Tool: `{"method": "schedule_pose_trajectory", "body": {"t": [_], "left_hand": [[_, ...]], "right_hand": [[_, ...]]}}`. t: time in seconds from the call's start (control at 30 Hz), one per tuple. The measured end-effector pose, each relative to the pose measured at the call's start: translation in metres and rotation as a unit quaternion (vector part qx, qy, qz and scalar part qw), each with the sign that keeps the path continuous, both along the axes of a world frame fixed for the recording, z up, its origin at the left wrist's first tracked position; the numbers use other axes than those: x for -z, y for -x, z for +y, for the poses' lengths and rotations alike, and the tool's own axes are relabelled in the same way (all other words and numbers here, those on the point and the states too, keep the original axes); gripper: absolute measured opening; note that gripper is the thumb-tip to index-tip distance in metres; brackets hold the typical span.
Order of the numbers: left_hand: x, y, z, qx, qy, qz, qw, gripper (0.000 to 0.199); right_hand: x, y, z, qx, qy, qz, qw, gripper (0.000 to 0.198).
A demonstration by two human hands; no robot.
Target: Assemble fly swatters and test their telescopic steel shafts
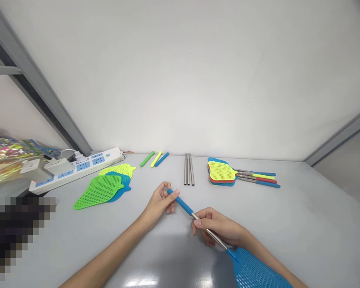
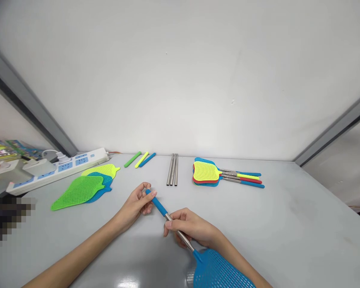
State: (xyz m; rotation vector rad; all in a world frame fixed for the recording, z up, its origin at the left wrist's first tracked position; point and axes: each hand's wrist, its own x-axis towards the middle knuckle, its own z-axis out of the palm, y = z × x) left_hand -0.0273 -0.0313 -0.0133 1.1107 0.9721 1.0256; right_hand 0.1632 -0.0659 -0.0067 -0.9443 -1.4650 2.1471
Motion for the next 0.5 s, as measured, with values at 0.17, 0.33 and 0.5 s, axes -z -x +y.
{"method": "schedule_pose_trajectory", "body": {"t": [0.17,0.33,0.5], "left_hand": [[0.0023,-0.0003,0.0013,0.002,-0.001,0.008,1.000,0.024],[0.0050,-0.0003,0.0016,0.005,0.002,0.015,1.000,0.025],[0.0036,-0.0011,0.0010,0.000,0.008,0.016,1.000,0.027]], "right_hand": [[-0.0034,0.0045,-0.0026,0.034,-0.057,-0.029,0.997,0.019],[-0.0051,0.0072,-0.0042,0.041,-0.074,-0.051,0.995,0.020],[-0.0031,0.0094,-0.0039,0.065,-0.064,-0.045,0.995,0.029]]}}
